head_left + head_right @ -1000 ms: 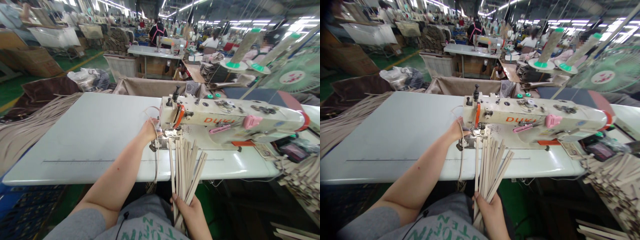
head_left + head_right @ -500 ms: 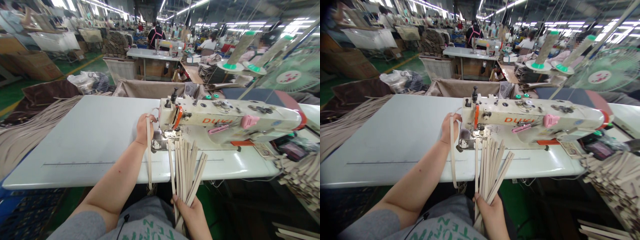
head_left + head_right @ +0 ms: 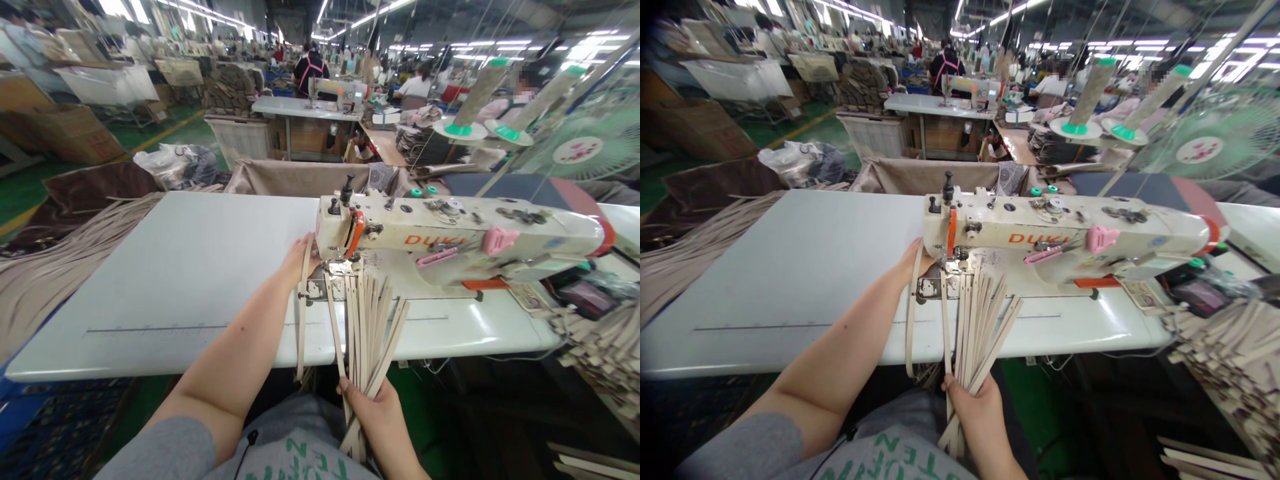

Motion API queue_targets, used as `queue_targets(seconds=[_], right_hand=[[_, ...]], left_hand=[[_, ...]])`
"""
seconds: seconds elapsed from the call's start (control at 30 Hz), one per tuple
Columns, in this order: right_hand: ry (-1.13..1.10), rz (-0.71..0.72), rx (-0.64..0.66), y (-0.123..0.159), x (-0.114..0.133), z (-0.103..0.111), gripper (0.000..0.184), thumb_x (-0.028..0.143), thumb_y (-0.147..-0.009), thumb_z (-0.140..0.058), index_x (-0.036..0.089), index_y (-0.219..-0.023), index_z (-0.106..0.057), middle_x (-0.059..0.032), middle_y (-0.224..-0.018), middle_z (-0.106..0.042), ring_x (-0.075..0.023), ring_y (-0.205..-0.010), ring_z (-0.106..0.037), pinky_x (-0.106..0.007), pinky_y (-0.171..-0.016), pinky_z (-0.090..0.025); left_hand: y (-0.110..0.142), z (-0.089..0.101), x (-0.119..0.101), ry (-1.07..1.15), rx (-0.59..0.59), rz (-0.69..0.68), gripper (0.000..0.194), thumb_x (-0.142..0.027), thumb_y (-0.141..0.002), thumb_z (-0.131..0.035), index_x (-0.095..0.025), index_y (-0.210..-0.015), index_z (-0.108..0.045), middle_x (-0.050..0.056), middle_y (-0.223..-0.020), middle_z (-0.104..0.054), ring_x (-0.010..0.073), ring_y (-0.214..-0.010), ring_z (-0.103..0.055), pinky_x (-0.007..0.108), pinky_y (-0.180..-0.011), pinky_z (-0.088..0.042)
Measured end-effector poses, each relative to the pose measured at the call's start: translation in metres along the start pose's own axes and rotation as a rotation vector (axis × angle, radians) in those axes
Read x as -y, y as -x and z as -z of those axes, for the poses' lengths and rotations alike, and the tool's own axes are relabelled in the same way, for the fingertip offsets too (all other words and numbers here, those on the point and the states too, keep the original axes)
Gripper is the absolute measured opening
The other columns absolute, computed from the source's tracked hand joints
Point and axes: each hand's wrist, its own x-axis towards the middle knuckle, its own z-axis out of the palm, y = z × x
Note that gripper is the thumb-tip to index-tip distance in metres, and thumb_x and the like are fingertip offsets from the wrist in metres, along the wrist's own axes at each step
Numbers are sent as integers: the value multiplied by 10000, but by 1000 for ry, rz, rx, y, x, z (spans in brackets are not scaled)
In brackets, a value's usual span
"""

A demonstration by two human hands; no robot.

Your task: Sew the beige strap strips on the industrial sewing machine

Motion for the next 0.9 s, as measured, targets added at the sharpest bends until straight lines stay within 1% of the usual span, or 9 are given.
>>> queue_targets(seconds=[0.13,0.23,0.3,0.4,0.5,0.6,0.7,0.77,0.9], right_hand=[[-11,-6,-20,0,8,-6,305,468,-658,-950,230,-757,-788,-90,-726,-845,-313,-724,-775,-440,-787,-664],[-13,0,-25,1,12,-9,302,472,-654,-937,233,-745,-776,-85,-714,-836,-310,-717,-770,-441,-787,-665],[-14,12,-23,-1,9,-9,299,476,-677,-934,234,-746,-772,-88,-730,-841,-313,-729,-775,-442,-792,-668],[-22,53,-42,-5,-5,-9,296,489,-732,-924,237,-750,-769,-87,-758,-848,-314,-755,-786,-434,-806,-671],[-16,89,-72,-10,-21,-10,310,514,-769,-924,236,-790,-789,-77,-748,-839,-321,-785,-801,-426,-823,-671],[-8,91,-85,-13,-27,-10,329,530,-765,-935,234,-805,-797,-77,-727,-831,-337,-801,-812,-430,-828,-671],[-13,84,-88,-13,-23,-11,332,522,-740,-946,233,-790,-789,-83,-719,-830,-345,-798,-814,-436,-823,-673],[-22,74,-75,-12,-16,-12,328,510,-728,-947,231,-789,-785,-86,-723,-834,-344,-791,-811,-440,-817,-676],[-51,84,-64,-9,-4,-14,329,495,-702,-959,234,-752,-767,-83,-713,-833,-342,-787,-805,-445,-817,-679]], left_hand=[[-4,1,-2,-82,90,6,406,-248,-1026,-695,-169,-1404,-820,219,-1616,-714,457,-1643,-546,725,-1403,-353],[-2,1,-6,-67,39,27,386,-204,-1015,-674,-158,-1369,-820,207,-1598,-729,455,-1606,-586,710,-1415,-331],[-1,-1,-8,-19,-12,48,346,-164,-985,-671,-178,-1286,-839,180,-1527,-779,439,-1534,-657,680,-1417,-355],[-1,-5,-9,42,-82,98,273,-152,-942,-693,-212,-1151,-858,152,-1431,-830,434,-1445,-721,652,-1393,-425],[-3,-9,-7,54,-136,129,286,-178,-928,-696,-217,-1155,-866,153,-1377,-848,459,-1397,-740,660,-1361,-473],[-4,-12,-6,79,-160,141,315,-190,-921,-690,-227,-1179,-868,134,-1335,-862,458,-1345,-763,661,-1353,-486],[-2,-10,-8,106,-182,140,282,-181,-916,-689,-239,-1126,-869,111,-1254,-885,441,-1335,-766,631,-1336,-517],[0,-6,-12,111,-167,142,271,-186,-934,-683,-229,-1132,-863,114,-1227,-889,428,-1373,-751,604,-1314,-546],[5,6,-22,84,-87,148,290,-198,-1004,-650,-190,-1214,-850,152,-1298,-870,391,-1435,-726,564,-1312,-544]])
